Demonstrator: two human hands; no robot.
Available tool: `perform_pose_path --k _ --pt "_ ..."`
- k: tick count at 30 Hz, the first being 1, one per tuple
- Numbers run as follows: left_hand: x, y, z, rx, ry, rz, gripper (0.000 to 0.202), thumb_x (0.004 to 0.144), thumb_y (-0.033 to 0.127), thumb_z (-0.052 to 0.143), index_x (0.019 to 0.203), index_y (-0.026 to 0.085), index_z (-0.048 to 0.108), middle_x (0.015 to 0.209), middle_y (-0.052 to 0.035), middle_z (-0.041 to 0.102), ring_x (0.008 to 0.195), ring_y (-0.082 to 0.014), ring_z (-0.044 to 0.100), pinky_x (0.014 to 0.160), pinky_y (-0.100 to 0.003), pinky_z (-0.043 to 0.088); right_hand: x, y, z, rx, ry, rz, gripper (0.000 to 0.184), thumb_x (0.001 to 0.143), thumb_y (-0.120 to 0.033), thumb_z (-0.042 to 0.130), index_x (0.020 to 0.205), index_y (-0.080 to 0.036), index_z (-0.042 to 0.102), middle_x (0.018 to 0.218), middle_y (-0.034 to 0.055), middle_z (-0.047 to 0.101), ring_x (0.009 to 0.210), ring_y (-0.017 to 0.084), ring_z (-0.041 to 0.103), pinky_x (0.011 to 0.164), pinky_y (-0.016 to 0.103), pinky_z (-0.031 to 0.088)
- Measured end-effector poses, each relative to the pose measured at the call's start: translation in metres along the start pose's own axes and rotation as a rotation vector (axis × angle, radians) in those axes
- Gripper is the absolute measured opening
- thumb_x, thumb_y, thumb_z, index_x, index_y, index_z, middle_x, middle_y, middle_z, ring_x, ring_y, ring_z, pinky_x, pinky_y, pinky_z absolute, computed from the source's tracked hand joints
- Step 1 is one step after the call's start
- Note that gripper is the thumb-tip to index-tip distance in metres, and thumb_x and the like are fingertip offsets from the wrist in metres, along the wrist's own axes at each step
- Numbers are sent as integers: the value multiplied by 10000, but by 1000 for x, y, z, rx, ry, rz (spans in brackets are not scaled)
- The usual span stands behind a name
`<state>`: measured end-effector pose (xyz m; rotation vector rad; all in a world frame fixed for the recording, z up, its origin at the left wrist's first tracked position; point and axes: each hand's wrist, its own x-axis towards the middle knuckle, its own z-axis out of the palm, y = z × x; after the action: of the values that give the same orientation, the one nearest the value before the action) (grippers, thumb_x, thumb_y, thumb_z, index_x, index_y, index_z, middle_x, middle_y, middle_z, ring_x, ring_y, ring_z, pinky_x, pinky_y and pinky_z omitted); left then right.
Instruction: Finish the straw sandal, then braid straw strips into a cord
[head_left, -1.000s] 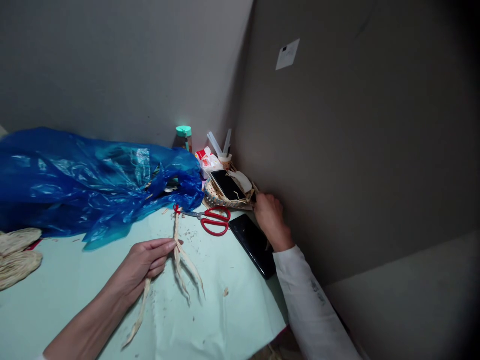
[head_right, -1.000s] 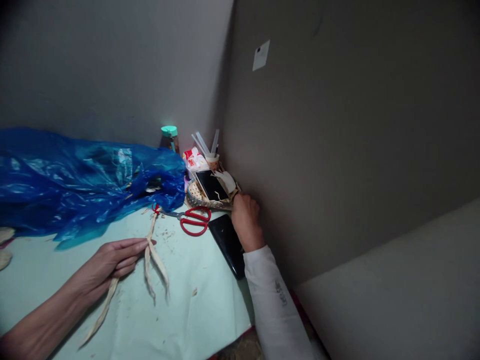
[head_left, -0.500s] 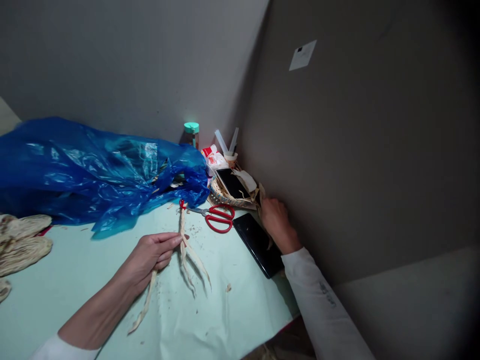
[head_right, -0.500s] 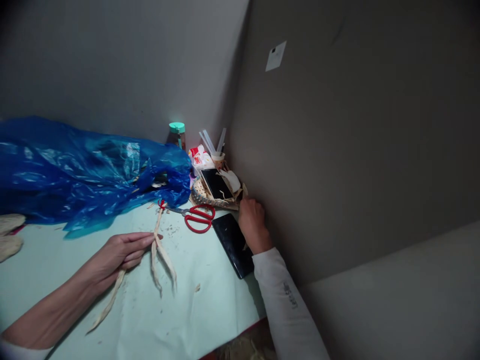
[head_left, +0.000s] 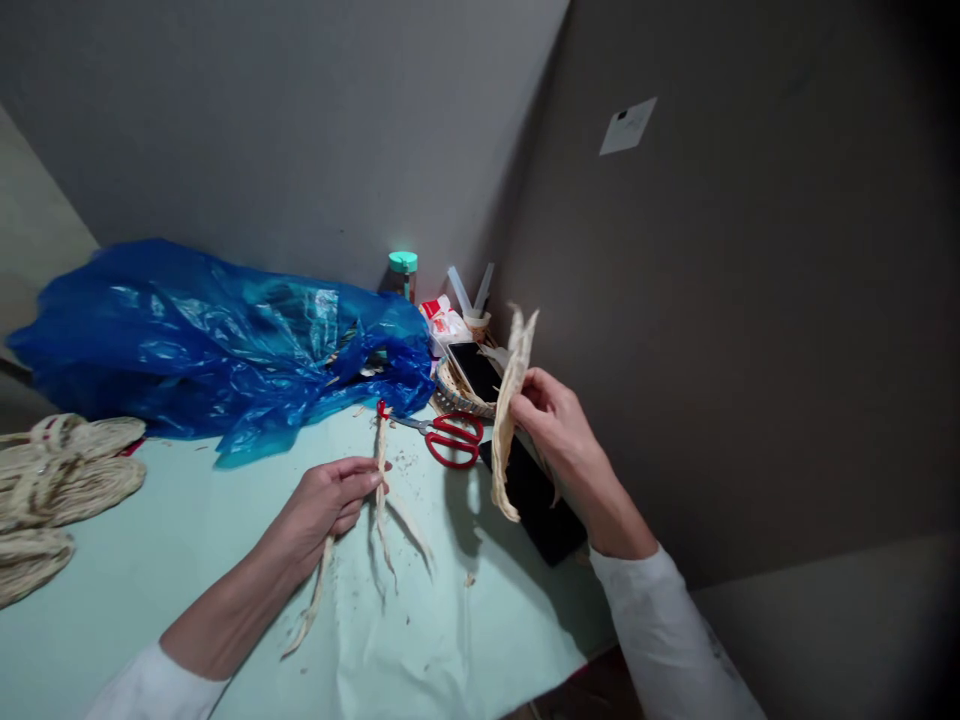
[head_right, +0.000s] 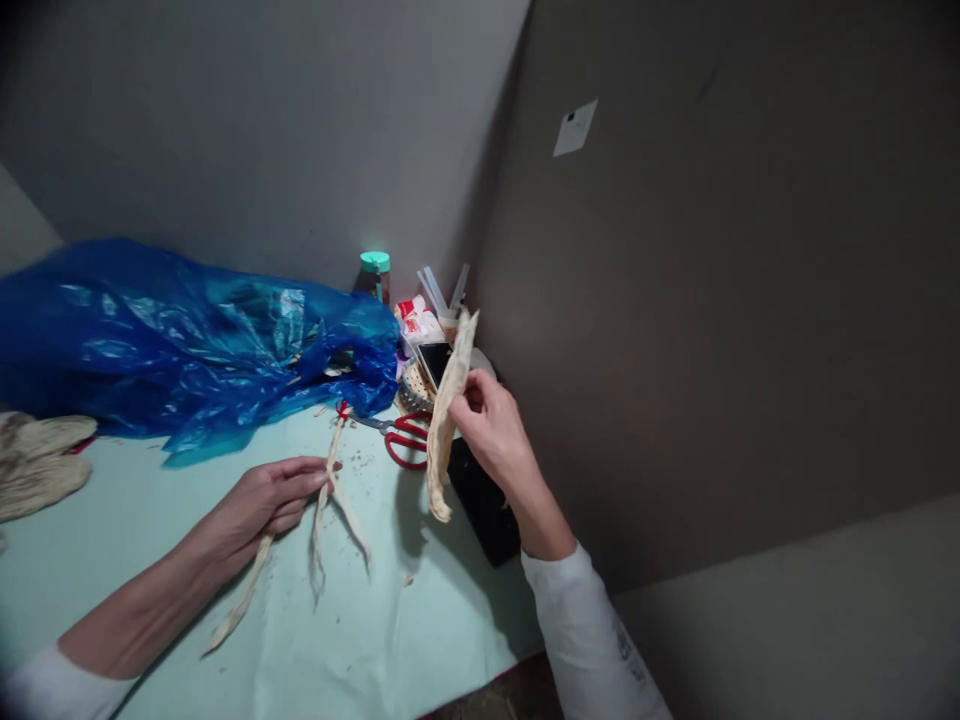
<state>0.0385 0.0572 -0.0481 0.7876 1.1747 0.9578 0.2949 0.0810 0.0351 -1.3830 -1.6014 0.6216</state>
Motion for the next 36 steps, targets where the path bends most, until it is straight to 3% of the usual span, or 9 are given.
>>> perform_pose_path --k 3,6,11,15,19,28,32,36 --pt "-7 3 5 -3 13 82 519 626 287 806 1069 160 569 602 67 527 368 9 206 372 -162 101 -6 0 34 77 -131 34 66 709 -234 483 758 -192 470 645 -51 438 581 109 421 546 228 325" --pt "-10 4 8 35 15 154 482 678 292 761 1102 210 548 620 69 535 357 -5 231 366 -172 107 -17 5 70 36 -210 -3 58 744 -200 460 798 -206 440 643 -63 432 572 107 412 549 231 306" --pt "-11 3 9 -9 -36 136 246 708 316 732 837 135 627 520 110 306 399 -16 185 391 -192 98 -35 12 105 -103 -287 -141 26 858 -224 449 850 -201 441 689 -45 490 600 119 435 589 251 297" --pt "-12 5 9 42 -31 147 270 731 379 730 767 126 643 500 96 303 409 -27 195 406 -214 93 -41 11 109 -132 -299 -169 89 888 -248 470 823 -196 437 705 -30 503 605 121 425 575 255 279" --pt "-11 6 9 128 45 170 270 688 352 766 654 135 609 459 74 374 391 -32 244 420 -228 104 -42 8 105 15 -332 -120 122 894 -288 504 828 -195 464 715 -36 502 619 115 429 600 250 308" --pt "-8 3 7 85 57 127 286 670 370 776 672 128 624 415 92 341 393 -31 211 436 -216 109 -36 17 104 657 -307 245 225 756 -329 663 764 -177 499 672 -47 447 607 97 388 558 226 287" --pt "-7 1 5 66 46 125 302 681 378 779 691 129 608 448 100 327 407 -24 198 433 -209 106 -34 15 102 810 -307 357 300 672 -308 756 793 -170 518 628 -65 451 559 75 372 522 208 254" --pt "-5 -1 4 65 47 117 272 667 342 779 741 118 643 475 91 349 411 -21 196 422 -203 96 -32 11 97 918 -288 403 310 672 -305 757 813 -179 511 643 -55 500 558 81 411 514 204 321"
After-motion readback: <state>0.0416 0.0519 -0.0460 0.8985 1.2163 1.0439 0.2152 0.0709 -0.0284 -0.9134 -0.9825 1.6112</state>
